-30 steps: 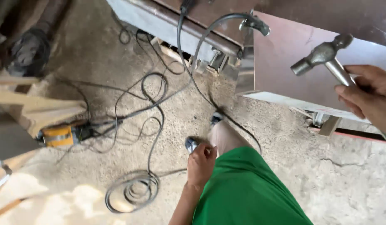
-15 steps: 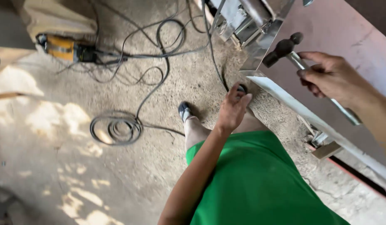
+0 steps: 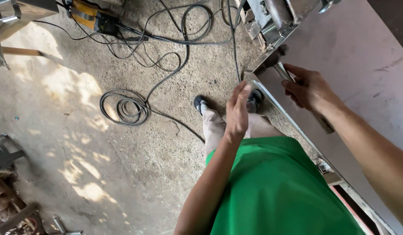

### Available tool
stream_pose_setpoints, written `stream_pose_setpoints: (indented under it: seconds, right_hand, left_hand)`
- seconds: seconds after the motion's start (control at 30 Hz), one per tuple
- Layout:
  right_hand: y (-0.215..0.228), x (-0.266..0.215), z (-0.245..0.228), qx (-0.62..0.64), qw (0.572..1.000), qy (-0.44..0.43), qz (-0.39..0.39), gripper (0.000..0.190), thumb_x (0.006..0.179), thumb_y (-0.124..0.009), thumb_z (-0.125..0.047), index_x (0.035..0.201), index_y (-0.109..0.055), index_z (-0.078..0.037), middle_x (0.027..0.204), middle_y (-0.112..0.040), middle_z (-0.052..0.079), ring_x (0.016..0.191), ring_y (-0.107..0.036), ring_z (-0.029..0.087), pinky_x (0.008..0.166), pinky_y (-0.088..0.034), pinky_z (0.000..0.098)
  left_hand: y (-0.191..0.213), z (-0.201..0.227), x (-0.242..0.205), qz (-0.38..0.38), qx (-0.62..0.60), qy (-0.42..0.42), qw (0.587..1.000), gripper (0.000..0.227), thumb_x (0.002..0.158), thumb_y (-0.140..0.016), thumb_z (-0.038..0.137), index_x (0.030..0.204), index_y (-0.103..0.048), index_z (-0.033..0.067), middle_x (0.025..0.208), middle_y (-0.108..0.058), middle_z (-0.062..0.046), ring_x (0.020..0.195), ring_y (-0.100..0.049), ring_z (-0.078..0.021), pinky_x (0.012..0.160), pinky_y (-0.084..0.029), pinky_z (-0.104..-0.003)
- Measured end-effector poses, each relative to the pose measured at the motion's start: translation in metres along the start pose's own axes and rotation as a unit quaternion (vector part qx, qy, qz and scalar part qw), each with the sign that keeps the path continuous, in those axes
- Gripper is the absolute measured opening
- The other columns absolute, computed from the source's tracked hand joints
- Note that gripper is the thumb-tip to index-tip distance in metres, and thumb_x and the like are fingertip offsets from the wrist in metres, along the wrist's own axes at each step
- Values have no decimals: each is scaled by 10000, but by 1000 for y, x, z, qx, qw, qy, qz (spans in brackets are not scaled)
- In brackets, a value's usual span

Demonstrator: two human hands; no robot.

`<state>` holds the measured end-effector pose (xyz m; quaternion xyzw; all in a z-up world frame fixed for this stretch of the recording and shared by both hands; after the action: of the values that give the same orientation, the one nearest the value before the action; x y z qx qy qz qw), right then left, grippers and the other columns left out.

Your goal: The person picks up a hammer from a workbench, opens a metal toolbox and takes out tinsnips, then positions a sheet-metal panel on the workbench. They clamp the panel, tap it with the hammer, and weld the metal, producing sparks, then reposition the panel and continue welding.

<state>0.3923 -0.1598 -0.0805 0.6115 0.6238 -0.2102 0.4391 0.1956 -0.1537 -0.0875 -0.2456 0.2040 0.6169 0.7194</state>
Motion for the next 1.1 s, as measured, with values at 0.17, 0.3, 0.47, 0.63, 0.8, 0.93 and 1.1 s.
stream_pose_setpoints:
  seconds: [0.17, 0.3, 0.47, 0.63, 0.8, 0.93, 1.1]
  right_hand:
    - [-3, 12, 17, 65, 987, 143, 17, 505, 997, -618, -46, 1487, -515, 20, 715, -626, 174, 462, -543, 168, 371, -415, 292]
    - [-3, 20, 23, 71, 985, 154, 13, 489, 991, -628, -47, 1470, -542, -1, 710, -642, 165, 438, -556, 166, 353, -399, 290]
    - [0, 13, 15, 51, 992, 118, 12, 497, 997, -633, -96, 1482, -548, -32, 741, -664, 164, 462, -579, 196, 418, -452, 348]
    - [-3, 14, 18, -26, 996, 85, 15, 523, 1023, -624, -228, 1515, -537, -73, 850, -729, 216, 790, -721, 332, 683, -539, 507]
    - [-11, 20, 24, -19, 995, 88, -38, 536, 1009, -589, -219, 1537, -516, -162, 867, -742, 184, 776, -723, 305, 707, -553, 469]
    - [3, -1, -5, 39, 990, 98, -89, 552, 988, -568, -158, 1532, -499, -97, 757, -689, 163, 479, -624, 221, 516, -548, 387]
    - [20, -14, -26, 181, 981, 61, -44, 508, 986, -498, -60, 1477, -472, 71, 653, -570, 112, 360, -493, 177, 327, -398, 333]
  left_hand:
    - [6, 49, -6, 73, 83, -83, 990, 803, 999, -434, 669, 1433, -559, 5, 1390, -571, -326, 1338, -544, -487, 1132, -425, -630]
    - [3, 100, -11, 93, 207, -162, 960, 746, 1036, -390, 619, 1325, -644, -20, 1269, -668, -324, 1301, -595, -485, 1141, -417, -622]
    - [-12, 109, -21, 56, 329, -189, 924, 737, 1003, -529, 577, 1309, -633, -85, 744, -674, -201, 419, -560, -101, 511, -503, -246]
    - [-12, 90, -7, 22, 303, -176, 936, 745, 1057, -455, 576, 1289, -644, -106, 445, -468, 50, 339, -358, -27, 404, -304, -155]
    - [-13, 105, -4, 6, 292, -124, 948, 600, 954, -573, 509, 1267, -704, 14, 708, -722, -239, 409, -381, -60, 431, -332, -335]
    - [-9, 123, 18, -64, 384, -116, 914, 629, 1016, -515, 545, 1226, -731, -8, 888, -769, -252, 332, -401, -29, 325, -337, -210]
    - [-30, 135, 33, -146, 728, 22, 670, 610, 936, -384, 547, 933, -789, 89, 827, -749, -167, 805, -756, -321, 900, -500, -510]
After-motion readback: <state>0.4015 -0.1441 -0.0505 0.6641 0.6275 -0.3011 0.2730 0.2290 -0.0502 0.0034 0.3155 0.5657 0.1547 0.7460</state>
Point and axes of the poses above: each hand's wrist, its own x-axis towards the middle knuckle, its own y-axis out of the back of the hand, z = x × y, the point moved 9 cm from there along x, towards the middle knuckle
